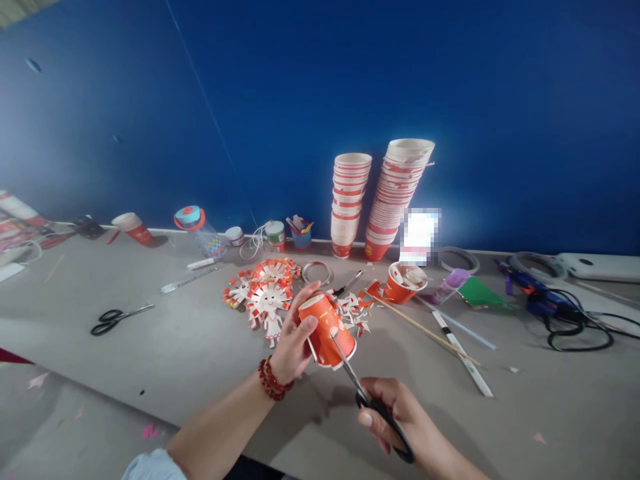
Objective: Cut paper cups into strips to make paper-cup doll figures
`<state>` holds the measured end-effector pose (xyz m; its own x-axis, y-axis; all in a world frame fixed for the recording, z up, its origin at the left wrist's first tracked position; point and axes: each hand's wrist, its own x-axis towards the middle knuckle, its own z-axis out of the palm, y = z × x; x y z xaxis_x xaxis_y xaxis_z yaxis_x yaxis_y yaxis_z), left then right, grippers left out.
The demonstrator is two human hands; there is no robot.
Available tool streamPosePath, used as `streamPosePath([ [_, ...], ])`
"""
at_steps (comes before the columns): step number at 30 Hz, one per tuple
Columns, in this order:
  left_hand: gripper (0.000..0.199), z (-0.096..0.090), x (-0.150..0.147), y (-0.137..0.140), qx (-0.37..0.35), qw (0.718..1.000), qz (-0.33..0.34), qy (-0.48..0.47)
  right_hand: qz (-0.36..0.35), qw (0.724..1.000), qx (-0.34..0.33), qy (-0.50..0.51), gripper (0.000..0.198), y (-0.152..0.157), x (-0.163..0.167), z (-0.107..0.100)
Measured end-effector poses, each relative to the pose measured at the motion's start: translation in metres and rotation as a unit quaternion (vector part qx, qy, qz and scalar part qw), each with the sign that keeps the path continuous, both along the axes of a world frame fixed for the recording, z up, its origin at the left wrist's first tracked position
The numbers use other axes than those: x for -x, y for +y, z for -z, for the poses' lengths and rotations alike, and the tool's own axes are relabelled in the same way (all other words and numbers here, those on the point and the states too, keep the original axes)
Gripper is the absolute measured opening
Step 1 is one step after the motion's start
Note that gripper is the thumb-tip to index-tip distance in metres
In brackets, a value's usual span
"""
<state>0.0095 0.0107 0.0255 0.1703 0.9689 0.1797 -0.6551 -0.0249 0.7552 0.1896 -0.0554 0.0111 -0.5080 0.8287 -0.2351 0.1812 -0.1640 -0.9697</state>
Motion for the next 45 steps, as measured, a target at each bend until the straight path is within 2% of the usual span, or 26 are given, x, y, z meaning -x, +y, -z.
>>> streamPosePath([
  [6,0.057,0.002,-0.001,-0.002,0.001,1.0,0.007,0.008,-0.016,0.999,0.009,0.029,0.065,-0.001,0.0,-0.007],
  [17,0.056,0.002,-0.001,-0.001,0.007,1.0,-0.003,0.022,0.011,1.0,-0.011,0.003,0.065,-0.002,0.0,0.0],
  [22,0.051,0.0,-0.001,-0.002,0.013,0.999,-0.006,0.038,0.02,1.0,0.005,0.001,0.065,-0.002,0.002,0.002],
  [32,0.057,0.007,-0.004,-0.003,0.016,0.999,-0.002,0.036,0.014,1.0,-0.008,-0.004,0.065,-0.002,0.002,0.006],
  [40,0.042,0.005,-0.004,-0.005,0.002,0.999,0.02,0.037,0.019,1.0,-0.005,-0.001,0.066,-0.001,0.004,0.008],
  [45,0.043,0.005,-0.006,-0.006,-0.004,0.999,0.024,0.048,0.02,1.0,0.006,-0.005,0.067,-0.001,0.004,0.006],
])
